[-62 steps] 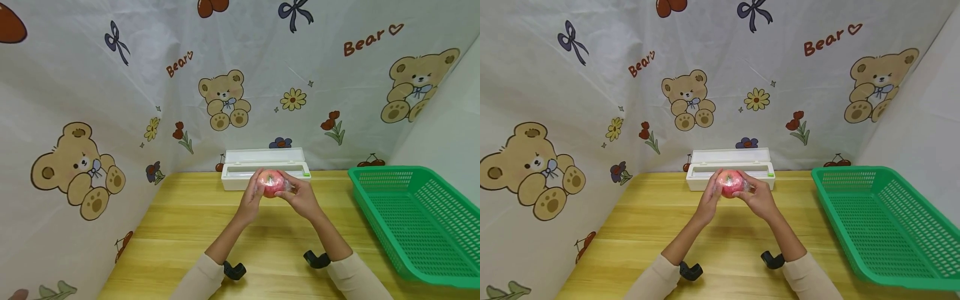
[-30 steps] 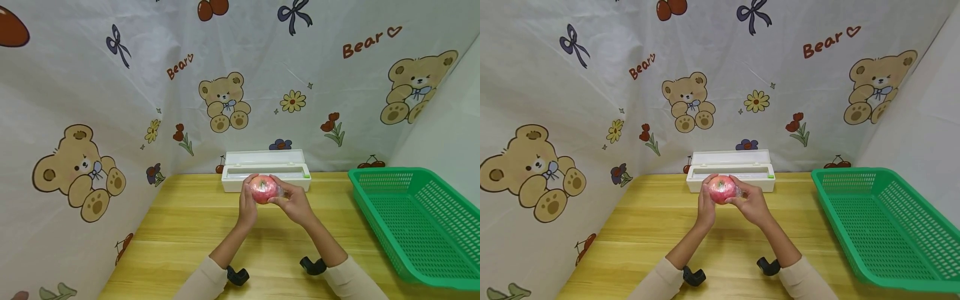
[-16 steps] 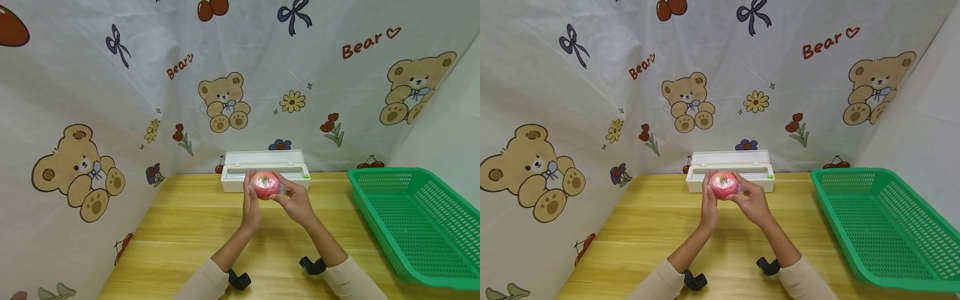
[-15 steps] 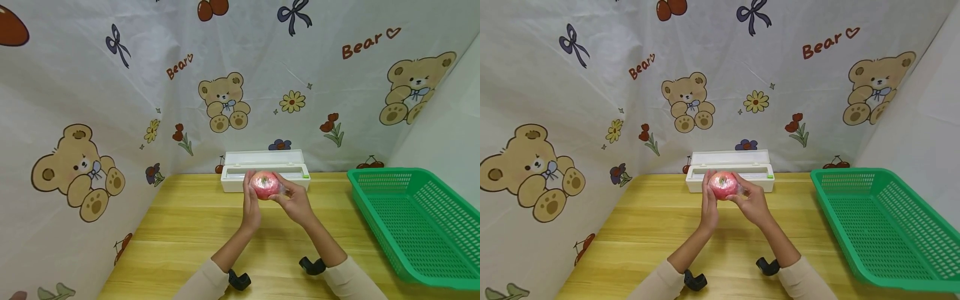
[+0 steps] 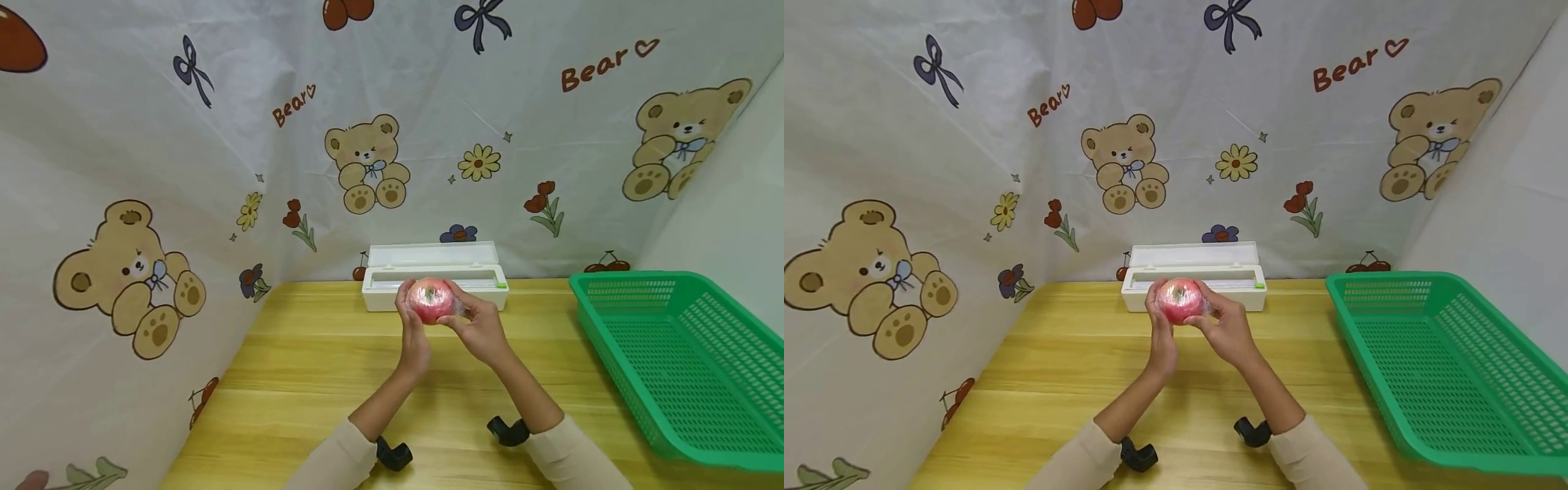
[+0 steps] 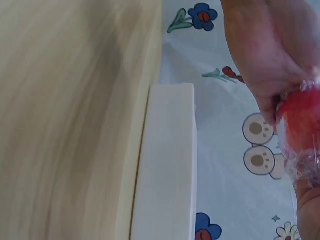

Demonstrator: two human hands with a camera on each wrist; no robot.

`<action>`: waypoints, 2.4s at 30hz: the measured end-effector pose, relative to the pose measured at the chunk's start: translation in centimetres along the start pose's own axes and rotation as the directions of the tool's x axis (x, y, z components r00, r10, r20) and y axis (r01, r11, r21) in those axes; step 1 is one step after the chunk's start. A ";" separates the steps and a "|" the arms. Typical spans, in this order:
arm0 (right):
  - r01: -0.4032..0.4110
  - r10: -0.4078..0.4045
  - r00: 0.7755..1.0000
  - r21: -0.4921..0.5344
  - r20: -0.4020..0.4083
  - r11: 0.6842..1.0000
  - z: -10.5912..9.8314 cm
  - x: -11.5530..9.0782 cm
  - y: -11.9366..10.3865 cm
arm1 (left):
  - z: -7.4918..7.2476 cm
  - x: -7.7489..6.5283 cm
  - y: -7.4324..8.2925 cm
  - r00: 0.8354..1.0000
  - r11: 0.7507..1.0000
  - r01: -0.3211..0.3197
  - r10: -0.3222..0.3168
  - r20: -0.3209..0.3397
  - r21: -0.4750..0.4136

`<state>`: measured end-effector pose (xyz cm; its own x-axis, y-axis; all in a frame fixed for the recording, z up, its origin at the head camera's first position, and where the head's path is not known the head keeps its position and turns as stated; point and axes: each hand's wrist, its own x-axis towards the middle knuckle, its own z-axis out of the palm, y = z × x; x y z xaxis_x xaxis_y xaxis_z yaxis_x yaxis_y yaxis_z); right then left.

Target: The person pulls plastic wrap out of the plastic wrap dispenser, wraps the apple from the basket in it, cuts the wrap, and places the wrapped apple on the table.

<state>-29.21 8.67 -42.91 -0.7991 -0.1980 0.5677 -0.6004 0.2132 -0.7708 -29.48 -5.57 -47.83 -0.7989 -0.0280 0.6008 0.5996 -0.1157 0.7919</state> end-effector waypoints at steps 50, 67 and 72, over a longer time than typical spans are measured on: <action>0.200 -0.199 0.980 -0.035 0.013 0.979 -0.4 -0.2 1.7 | -3.8 3.1 1.4 0.941 0.984 0.176 -0.168 0.295 0.001; 0.181 -0.182 0.983 -0.046 -0.023 0.982 0.2 -0.3 -2.3 | -4.0 3.5 2.6 0.946 0.983 0.182 -0.172 0.275 -0.013; 0.224 -0.231 0.968 -0.078 -0.095 0.971 0.9 -0.3 -0.3 | -3.6 3.4 4.5 0.948 0.982 0.186 -0.170 0.270 -0.033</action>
<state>-28.76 7.78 -43.11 -0.6378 -0.1497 0.7555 -0.7649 0.2372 -0.5988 -29.63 -9.72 -42.59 -0.8464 0.2609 0.4642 0.4388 -0.1521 0.8856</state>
